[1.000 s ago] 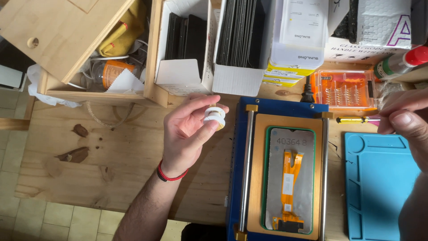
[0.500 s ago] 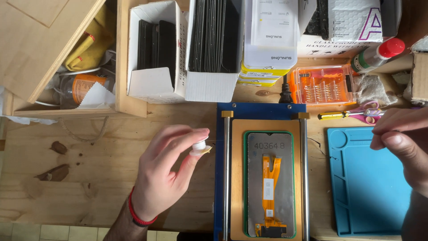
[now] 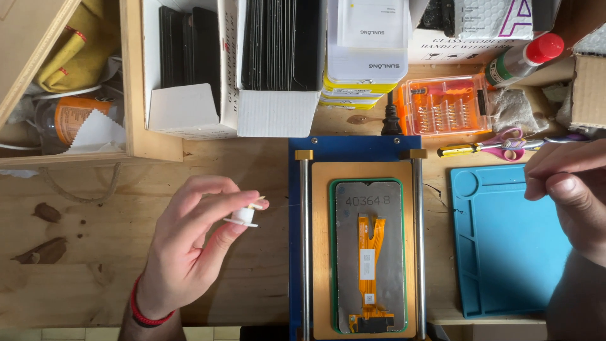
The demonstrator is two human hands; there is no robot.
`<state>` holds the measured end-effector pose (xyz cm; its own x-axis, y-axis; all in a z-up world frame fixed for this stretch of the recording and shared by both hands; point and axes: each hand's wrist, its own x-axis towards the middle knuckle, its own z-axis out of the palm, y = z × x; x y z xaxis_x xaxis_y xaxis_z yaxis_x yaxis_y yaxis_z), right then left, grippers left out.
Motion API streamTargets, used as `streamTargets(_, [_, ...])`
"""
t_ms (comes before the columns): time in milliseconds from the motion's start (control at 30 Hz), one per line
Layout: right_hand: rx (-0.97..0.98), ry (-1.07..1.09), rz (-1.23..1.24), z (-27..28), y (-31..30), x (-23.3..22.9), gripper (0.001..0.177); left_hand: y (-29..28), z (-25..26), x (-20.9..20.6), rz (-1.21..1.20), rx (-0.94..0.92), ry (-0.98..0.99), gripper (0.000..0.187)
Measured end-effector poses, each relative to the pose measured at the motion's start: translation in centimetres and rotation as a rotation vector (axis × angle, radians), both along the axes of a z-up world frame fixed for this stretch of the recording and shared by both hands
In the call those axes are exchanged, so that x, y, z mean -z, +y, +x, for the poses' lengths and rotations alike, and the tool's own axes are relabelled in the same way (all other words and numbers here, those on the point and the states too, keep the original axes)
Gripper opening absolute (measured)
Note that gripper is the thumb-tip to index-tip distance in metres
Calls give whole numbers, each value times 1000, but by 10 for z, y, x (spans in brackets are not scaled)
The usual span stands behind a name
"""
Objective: The person handles a small white circular component and a thin wire over a blue mat. They then move to a blue device holding a smartphone screen and use the wire to work on the screen's edge.
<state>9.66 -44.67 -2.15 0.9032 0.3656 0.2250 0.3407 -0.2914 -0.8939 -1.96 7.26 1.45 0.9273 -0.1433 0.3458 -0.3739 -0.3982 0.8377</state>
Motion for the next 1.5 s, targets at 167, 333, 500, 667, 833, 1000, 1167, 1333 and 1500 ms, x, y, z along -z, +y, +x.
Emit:
streamTargets(167, [-15, -23, -17, -4, -5, 0, 30, 7, 0, 2, 184, 140, 38, 37])
streamTargets(333, [-39, -41, 7, -2, -10, 9, 28, 12, 6, 13, 83, 311, 85, 42])
streamTargets(500, [-35, -30, 5, -6, -18, 16, 27, 13, -1, 18, -192, 231, 157, 35])
streamTargets(667, [-47, -15, 1, -7, -20, 19, 28, 9, -8, 28, -317, 143, 67, 13])
streamTargets(833, [-49, -47, -44, -10, -24, 21, 28, 7, -11, 23, 43, -27, 49, 34])
streamTargets(1000, [-110, -79, -116, -6, -47, 41, 32, 5, 3, 16, 219, 68, 65, 25])
streamTargets(1167, [-92, -24, -120, -7, -62, 60, 42, 12, 20, 28, 146, 161, 46, 33])
streamTargets(1333, [-89, -70, -11, -11, -71, 72, 29, 21, 18, 45, 144, 184, 51, 41])
streamTargets(1500, [-130, -110, -67, -2, -105, 84, 57, 22, 21, 39, 224, 152, 20, 40])
